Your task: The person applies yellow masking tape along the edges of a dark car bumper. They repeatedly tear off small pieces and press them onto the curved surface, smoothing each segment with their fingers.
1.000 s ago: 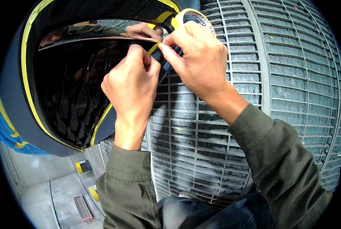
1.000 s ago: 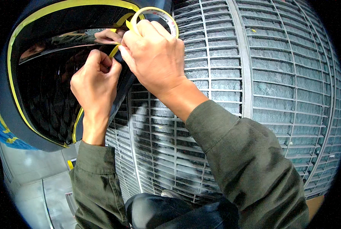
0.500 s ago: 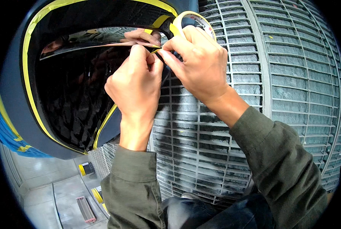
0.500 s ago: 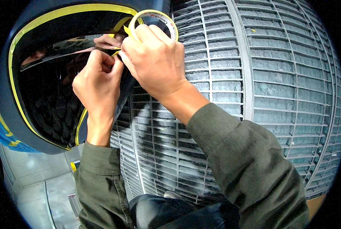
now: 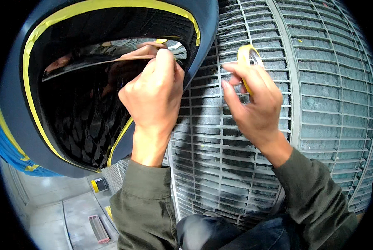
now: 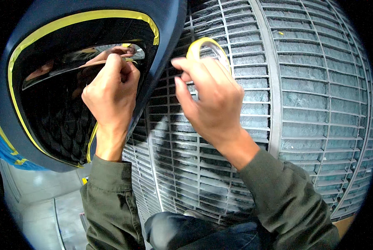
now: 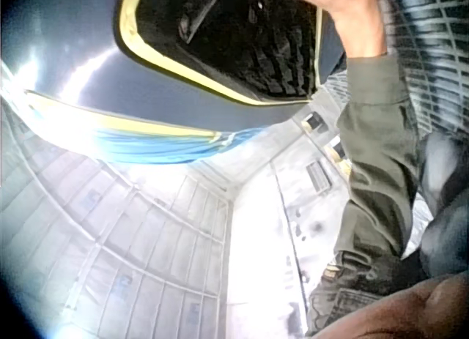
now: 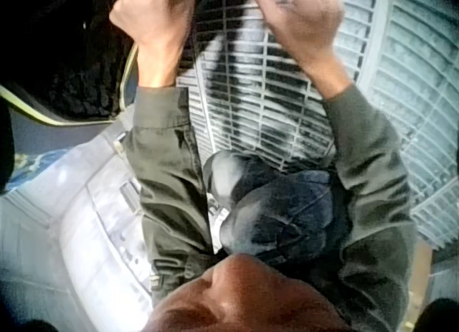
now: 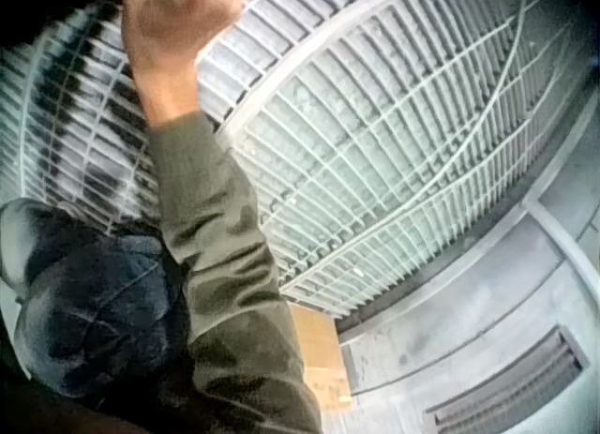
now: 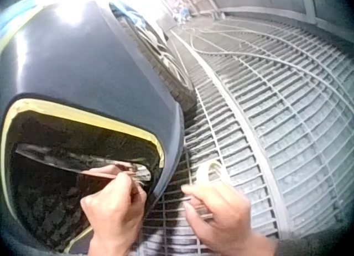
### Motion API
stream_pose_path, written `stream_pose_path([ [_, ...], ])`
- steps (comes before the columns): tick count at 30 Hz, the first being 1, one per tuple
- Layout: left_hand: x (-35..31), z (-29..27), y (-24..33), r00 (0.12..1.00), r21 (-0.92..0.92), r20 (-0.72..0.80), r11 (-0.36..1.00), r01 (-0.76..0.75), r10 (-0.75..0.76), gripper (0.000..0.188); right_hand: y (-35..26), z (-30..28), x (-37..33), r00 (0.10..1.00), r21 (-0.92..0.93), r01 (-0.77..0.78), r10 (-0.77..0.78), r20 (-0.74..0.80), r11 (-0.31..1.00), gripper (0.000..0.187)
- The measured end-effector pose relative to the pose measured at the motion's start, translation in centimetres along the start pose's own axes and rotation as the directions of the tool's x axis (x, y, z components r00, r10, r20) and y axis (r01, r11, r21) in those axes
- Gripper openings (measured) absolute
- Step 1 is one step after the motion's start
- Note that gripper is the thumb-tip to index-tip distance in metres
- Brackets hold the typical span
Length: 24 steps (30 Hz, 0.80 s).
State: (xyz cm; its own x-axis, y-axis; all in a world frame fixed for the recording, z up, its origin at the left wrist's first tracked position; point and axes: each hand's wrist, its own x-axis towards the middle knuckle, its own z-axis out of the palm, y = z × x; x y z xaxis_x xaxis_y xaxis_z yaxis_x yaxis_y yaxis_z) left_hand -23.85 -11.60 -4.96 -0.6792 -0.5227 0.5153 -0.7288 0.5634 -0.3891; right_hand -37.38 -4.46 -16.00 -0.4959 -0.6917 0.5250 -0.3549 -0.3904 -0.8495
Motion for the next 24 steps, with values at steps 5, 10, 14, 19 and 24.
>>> stream_pose_path([
  [5,-0.2,0.0,0.1,1.0,-0.054,0.012,0.998,0.02,-0.019,0.018,-1.3,-2.7,-4.9,0.971,0.014,-0.198,0.194,0.136,0.98,0.024],
  [10,-0.8,-3.2,-0.5,0.971,-0.129,0.11,0.965,0.227,-0.213,0.024,-3.1,-3.7,-8.9,0.869,0.061,-0.433,0.398,0.293,0.899,0.016],
  [14,-1.2,-3.8,-0.6,0.953,-0.136,0.121,0.947,0.292,-0.277,0.023,-3.6,-2.8,-9.9,0.84,0.119,-0.492,0.434,0.325,0.863,0.014],
  [19,-1.2,-2.7,0.1,0.941,-0.149,0.149,0.934,0.326,-0.305,0.021,-2.4,-0.6,-7.1,0.9,0.162,-0.407,0.364,0.238,0.899,0.017],
  [24,-0.7,-2.4,0.5,0.929,-0.11,0.175,0.932,0.346,-0.325,0.02,-1.2,2.6,-1.0,0.979,0.193,-0.198,0.187,0.076,0.961,0.024],
])
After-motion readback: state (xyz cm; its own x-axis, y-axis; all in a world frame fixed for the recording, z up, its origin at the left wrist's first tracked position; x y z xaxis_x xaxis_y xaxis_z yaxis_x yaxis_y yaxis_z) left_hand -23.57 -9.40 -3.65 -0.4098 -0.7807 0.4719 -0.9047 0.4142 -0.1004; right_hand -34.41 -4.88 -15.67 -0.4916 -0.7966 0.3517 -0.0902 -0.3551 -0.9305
